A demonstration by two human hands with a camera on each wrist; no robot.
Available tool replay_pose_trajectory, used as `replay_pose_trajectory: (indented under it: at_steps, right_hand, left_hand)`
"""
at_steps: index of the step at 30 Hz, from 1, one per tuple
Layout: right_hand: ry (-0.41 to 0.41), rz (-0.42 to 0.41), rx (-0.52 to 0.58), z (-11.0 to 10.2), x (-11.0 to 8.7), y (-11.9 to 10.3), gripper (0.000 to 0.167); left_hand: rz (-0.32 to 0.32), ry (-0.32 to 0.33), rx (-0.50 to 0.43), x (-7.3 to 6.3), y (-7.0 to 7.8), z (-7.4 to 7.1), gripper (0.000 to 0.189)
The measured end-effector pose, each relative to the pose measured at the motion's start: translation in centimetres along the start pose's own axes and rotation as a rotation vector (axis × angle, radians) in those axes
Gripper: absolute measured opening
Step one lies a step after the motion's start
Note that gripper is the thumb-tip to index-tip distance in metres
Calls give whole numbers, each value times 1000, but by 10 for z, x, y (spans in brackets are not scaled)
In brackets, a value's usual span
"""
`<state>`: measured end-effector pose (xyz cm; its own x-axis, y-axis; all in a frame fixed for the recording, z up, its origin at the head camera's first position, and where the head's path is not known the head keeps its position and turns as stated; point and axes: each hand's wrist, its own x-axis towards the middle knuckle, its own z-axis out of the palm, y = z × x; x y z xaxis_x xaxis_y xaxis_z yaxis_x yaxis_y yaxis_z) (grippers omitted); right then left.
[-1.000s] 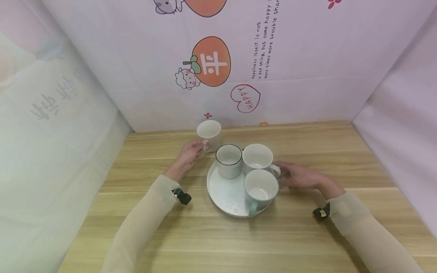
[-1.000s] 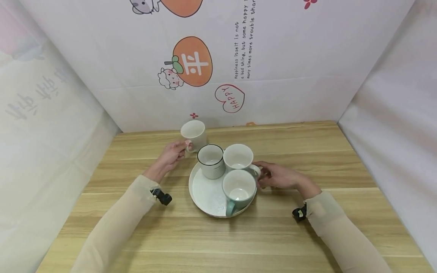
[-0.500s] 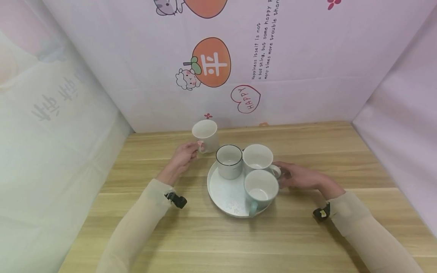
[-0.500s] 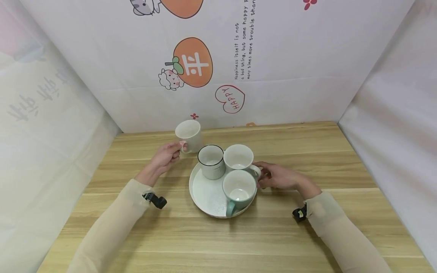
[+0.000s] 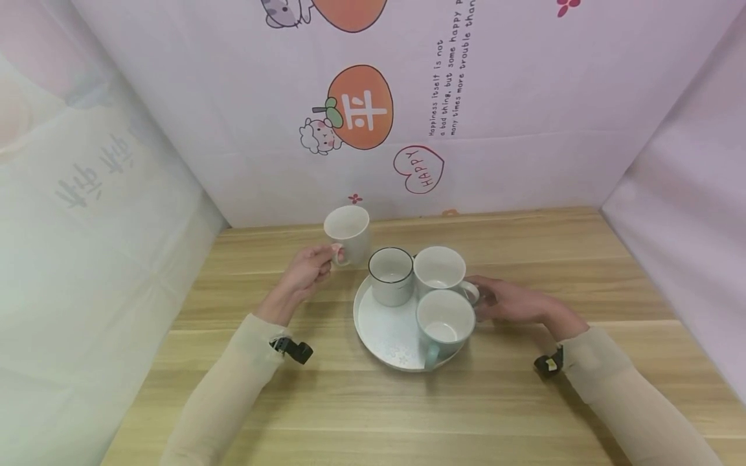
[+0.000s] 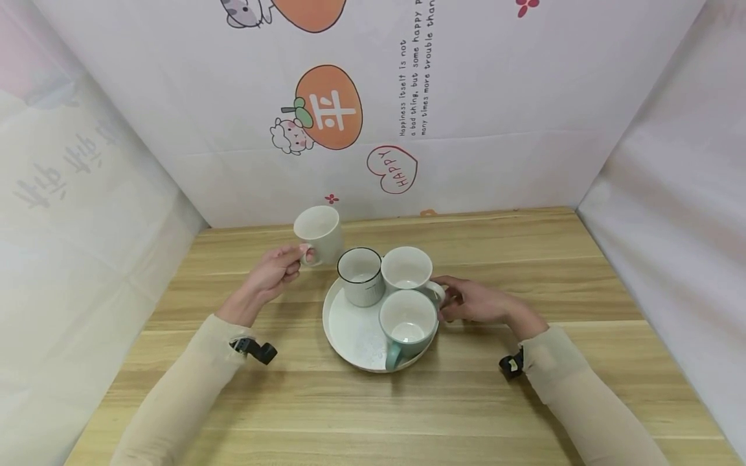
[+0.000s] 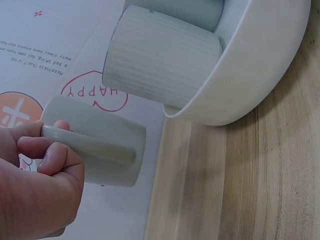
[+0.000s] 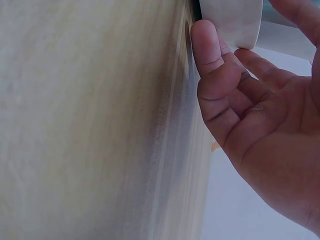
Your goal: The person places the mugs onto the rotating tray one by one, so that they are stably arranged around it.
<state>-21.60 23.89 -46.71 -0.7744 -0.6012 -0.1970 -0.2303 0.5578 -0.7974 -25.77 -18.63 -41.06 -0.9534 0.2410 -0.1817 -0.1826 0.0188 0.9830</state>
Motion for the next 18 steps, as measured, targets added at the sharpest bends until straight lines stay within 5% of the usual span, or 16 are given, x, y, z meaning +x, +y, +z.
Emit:
replay_pose_trajectory:
  at_steps: [18]
  right_hand:
    - [-8, 6, 29, 0, -3, -5, 72]
  left_hand:
    - [28, -47, 1, -32, 17, -1, 34]
